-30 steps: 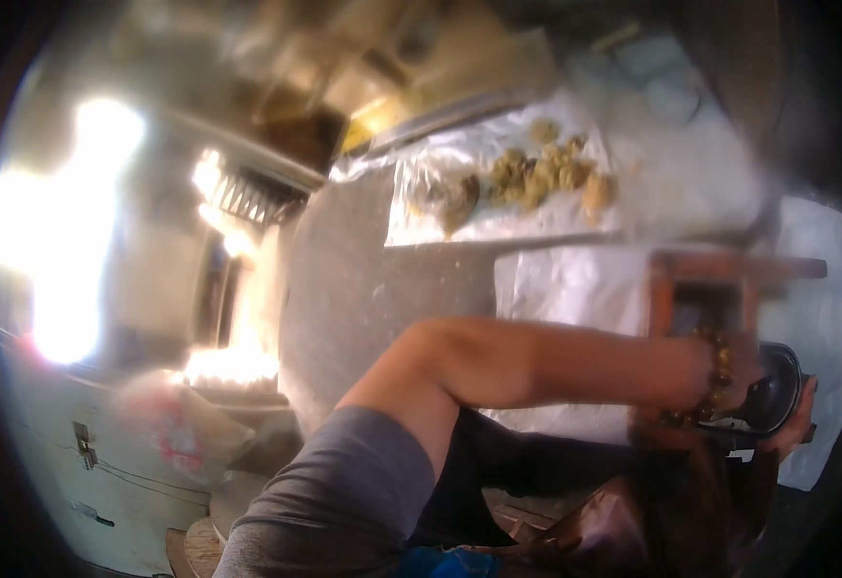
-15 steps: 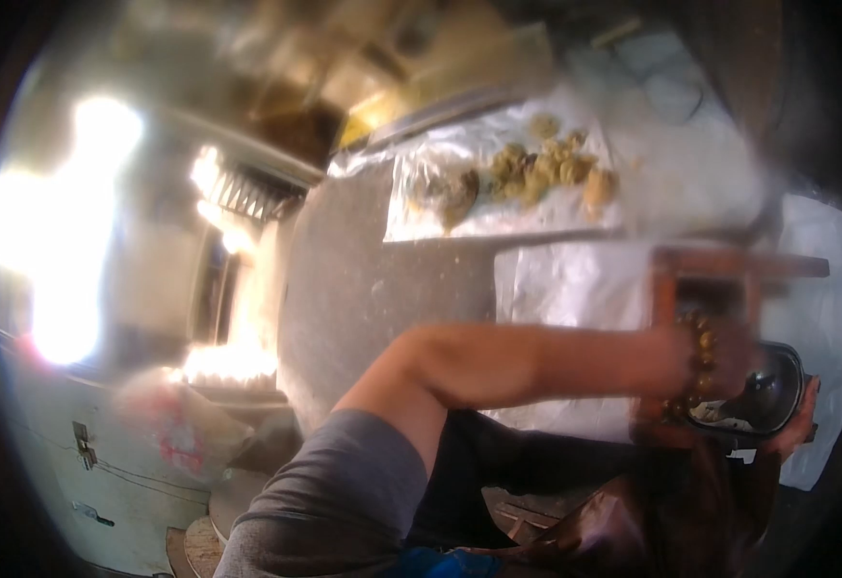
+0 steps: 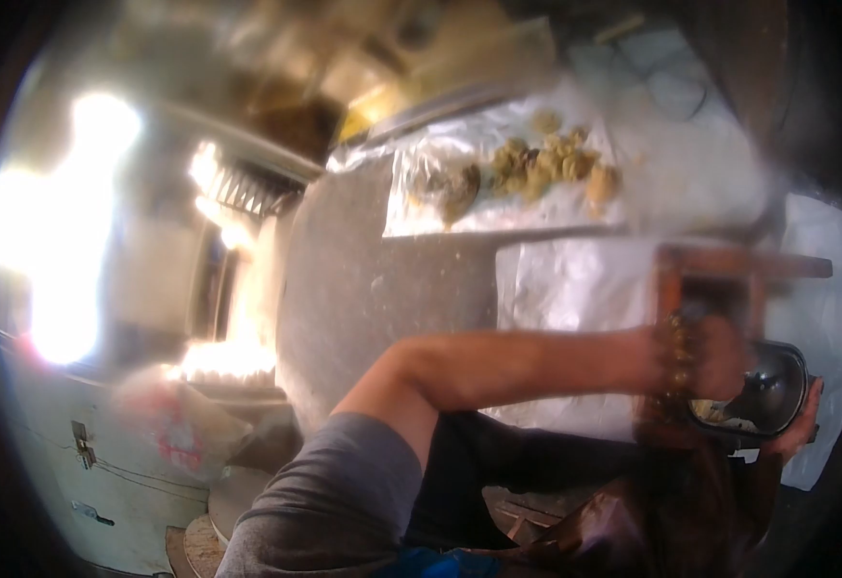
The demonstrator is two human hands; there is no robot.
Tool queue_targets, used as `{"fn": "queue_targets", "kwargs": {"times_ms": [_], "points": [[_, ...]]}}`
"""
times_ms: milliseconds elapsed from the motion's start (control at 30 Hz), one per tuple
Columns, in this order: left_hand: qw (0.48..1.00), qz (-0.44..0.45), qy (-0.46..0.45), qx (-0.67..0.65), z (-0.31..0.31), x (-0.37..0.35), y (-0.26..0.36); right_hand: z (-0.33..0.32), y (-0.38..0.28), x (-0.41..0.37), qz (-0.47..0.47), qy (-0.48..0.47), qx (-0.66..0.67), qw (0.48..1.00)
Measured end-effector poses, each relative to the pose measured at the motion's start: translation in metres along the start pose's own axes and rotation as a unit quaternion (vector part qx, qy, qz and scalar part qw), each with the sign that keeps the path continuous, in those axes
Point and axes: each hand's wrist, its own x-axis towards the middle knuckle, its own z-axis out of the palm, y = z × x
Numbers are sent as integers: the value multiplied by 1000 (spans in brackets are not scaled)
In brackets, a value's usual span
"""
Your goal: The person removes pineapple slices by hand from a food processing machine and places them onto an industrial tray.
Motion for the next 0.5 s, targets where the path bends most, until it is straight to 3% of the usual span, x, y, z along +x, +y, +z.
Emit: {"fn": "queue_targets", "kwargs": {"times_ms": [67, 200, 300, 400, 433, 500], "points": [[1000, -13, 10, -8, 2, -1, 2, 2, -1, -2, -6, 10, -10, 1000], [994, -68, -73, -33, -25, 3, 1, -18, -1, 1, -14, -17, 15, 1000], [994, -102, -30, -41, -27, 1, 7, -2, 0, -2, -93, 111, -47, 988], [967, -186, -105, -138, 25, -35, -8, -21, 7, 7, -174, 111, -161, 965], [964, -208, -81, -142, 19, -31, -9, -21, 7, 9, -199, 111, -197, 954], [955, -247, -35, -160, 1, -27, -9, -13, 11, 11, -156, 131, -102, 974]]}}
